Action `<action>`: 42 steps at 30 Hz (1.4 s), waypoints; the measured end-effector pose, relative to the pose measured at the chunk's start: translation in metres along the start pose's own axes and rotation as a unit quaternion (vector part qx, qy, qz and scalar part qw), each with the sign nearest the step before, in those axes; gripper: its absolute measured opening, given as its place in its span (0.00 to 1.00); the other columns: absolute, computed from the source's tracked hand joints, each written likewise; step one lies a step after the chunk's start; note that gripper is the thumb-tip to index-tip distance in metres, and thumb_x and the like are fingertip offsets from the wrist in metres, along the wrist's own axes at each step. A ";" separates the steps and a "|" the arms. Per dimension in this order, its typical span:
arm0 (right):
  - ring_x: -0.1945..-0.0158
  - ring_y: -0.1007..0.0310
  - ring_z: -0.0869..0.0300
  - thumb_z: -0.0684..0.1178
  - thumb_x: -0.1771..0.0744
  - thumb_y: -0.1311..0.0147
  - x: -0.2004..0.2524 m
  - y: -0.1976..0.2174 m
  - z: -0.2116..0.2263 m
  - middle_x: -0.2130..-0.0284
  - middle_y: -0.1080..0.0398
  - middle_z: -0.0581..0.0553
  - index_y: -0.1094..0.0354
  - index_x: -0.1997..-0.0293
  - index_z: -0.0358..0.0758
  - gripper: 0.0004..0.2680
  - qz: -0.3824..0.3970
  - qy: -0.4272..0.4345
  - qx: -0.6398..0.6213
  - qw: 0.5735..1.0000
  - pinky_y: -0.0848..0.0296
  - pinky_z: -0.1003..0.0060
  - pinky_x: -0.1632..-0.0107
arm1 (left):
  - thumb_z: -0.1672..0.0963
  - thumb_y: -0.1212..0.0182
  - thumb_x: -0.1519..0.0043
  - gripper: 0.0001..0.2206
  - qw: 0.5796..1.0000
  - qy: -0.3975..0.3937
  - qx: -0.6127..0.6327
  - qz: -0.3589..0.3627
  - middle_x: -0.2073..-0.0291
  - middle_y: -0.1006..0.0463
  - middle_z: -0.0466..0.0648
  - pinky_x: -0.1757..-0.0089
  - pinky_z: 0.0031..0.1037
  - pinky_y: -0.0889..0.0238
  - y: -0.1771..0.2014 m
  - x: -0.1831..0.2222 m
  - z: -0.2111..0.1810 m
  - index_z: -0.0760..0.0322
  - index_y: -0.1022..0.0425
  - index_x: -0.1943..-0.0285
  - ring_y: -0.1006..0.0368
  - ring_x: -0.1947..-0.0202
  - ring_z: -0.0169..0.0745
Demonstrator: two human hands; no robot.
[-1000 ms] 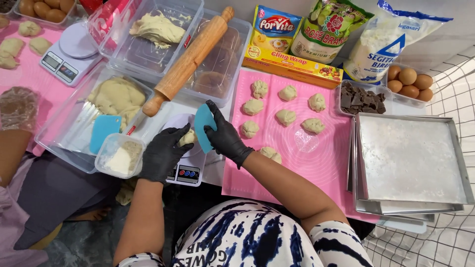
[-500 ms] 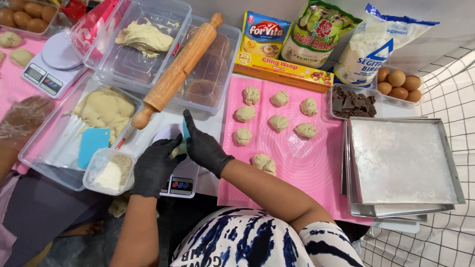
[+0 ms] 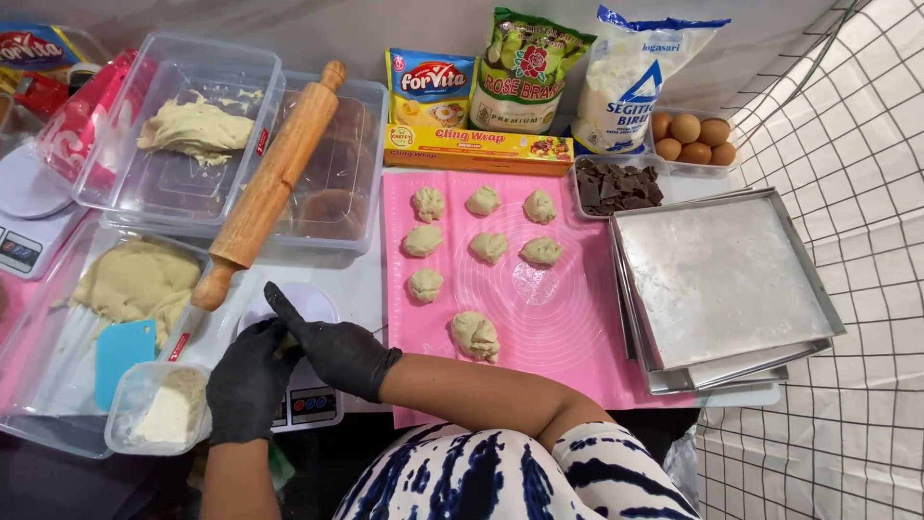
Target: Cutting dough into small portions and weighing each piece on a digital scale before placing them on a mat.
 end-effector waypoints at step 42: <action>0.72 0.34 0.58 0.34 0.33 0.37 0.238 0.103 -0.109 0.72 0.34 0.51 0.32 0.36 0.49 0.19 -0.556 0.113 0.319 0.759 0.34 0.62 0.72 | 0.42 0.54 0.38 0.35 0.997 0.001 0.032 -0.066 0.27 0.36 0.43 0.52 0.54 0.32 0.014 0.052 -0.033 0.26 0.59 0.18 0.29 0.39 0.56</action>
Point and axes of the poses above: each hand's wrist, its own x-axis away from the middle knuckle, its own y-axis out of the back of the hand, z = x × y, the point moved 4 cm from there along -x, towards the middle knuckle
